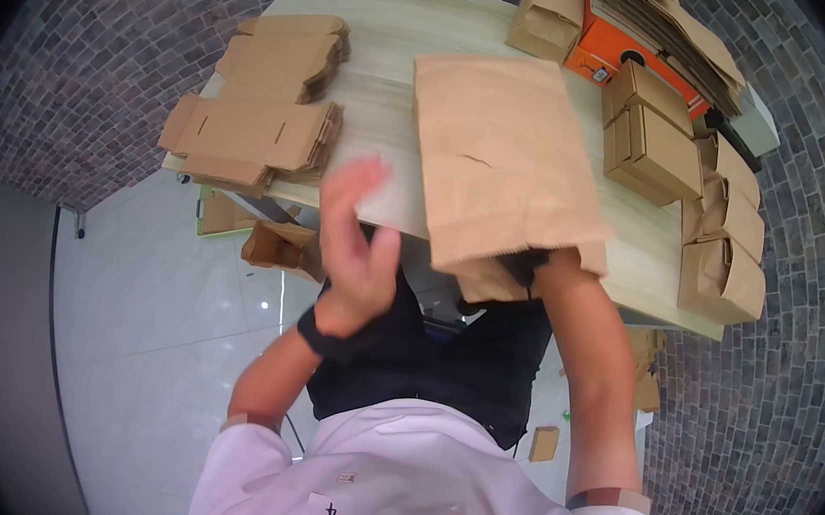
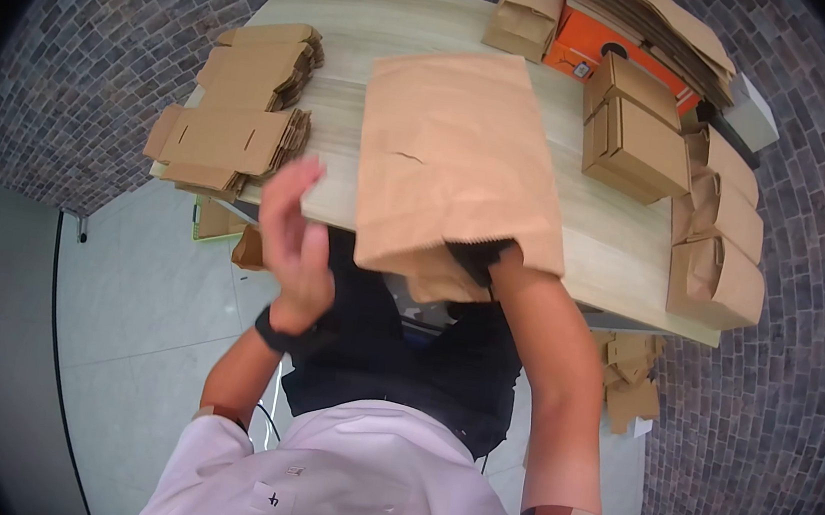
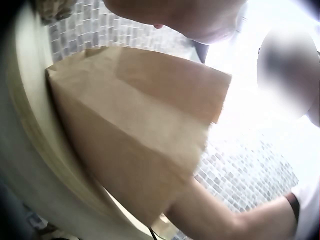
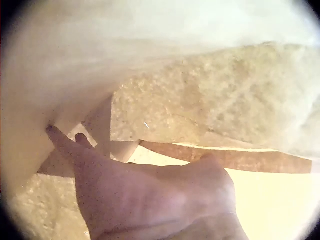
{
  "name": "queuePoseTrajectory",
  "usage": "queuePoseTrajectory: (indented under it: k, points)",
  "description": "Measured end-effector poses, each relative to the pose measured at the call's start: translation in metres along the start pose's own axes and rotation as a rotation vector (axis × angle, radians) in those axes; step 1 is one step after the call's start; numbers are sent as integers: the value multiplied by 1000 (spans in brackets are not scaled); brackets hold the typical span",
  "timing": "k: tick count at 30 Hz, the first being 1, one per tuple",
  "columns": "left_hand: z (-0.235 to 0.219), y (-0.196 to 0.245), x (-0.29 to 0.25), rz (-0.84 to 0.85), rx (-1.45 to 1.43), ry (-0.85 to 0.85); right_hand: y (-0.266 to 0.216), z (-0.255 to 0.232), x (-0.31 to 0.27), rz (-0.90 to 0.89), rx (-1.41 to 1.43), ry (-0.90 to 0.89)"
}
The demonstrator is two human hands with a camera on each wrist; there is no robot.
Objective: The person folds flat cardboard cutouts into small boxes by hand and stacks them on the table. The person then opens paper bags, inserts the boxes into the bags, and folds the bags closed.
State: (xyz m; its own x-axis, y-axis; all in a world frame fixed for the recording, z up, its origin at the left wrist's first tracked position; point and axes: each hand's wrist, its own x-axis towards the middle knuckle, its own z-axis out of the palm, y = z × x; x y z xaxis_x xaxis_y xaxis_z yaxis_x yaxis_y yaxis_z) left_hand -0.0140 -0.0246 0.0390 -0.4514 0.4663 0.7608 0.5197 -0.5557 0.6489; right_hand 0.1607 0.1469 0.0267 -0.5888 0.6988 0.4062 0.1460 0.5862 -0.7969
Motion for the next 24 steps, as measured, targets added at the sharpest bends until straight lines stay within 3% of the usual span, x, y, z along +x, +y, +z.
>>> queuePoseTrajectory:
  k: [4, 8, 10, 11, 12, 14, 15, 17, 18, 20, 24]
  points:
    - [-15, 55, -28, 340, 65, -499, 4, 27, 31, -25, -33, 8]
    - [27, 58, -33, 203, 147, -618, 4, 33, 37, -66, -84, -11]
    - [35, 42, -40, 6, 202, -612, 3, 31, 37, -84, -117, -18]
    - [33, 43, -39, -315, 110, -677, 5, 25, 35, -92, -135, -17]
    - [33, 34, -47, -313, 105, -680, 6, 23, 35, -99, -152, -17]
    - [34, 0, -78, -50, 583, -757, 7, 20, 34, -112, -183, -19]
    - [35, -14, -84, -46, 579, -758, 4, 20, 27, -120, -201, -18]
    - [38, -34, -81, 99, 577, -551, 6, 13, 20, -131, -236, -18]
    - [38, -36, -78, 100, 573, -555, 10, 6, 21, -136, -251, -18]
    - [39, -37, -71, -183, 470, -493, 13, 4, 27, -146, -283, -19]
    - [46, -55, -77, -260, 461, -450, 15, 12, 37, -176, -335, -24]
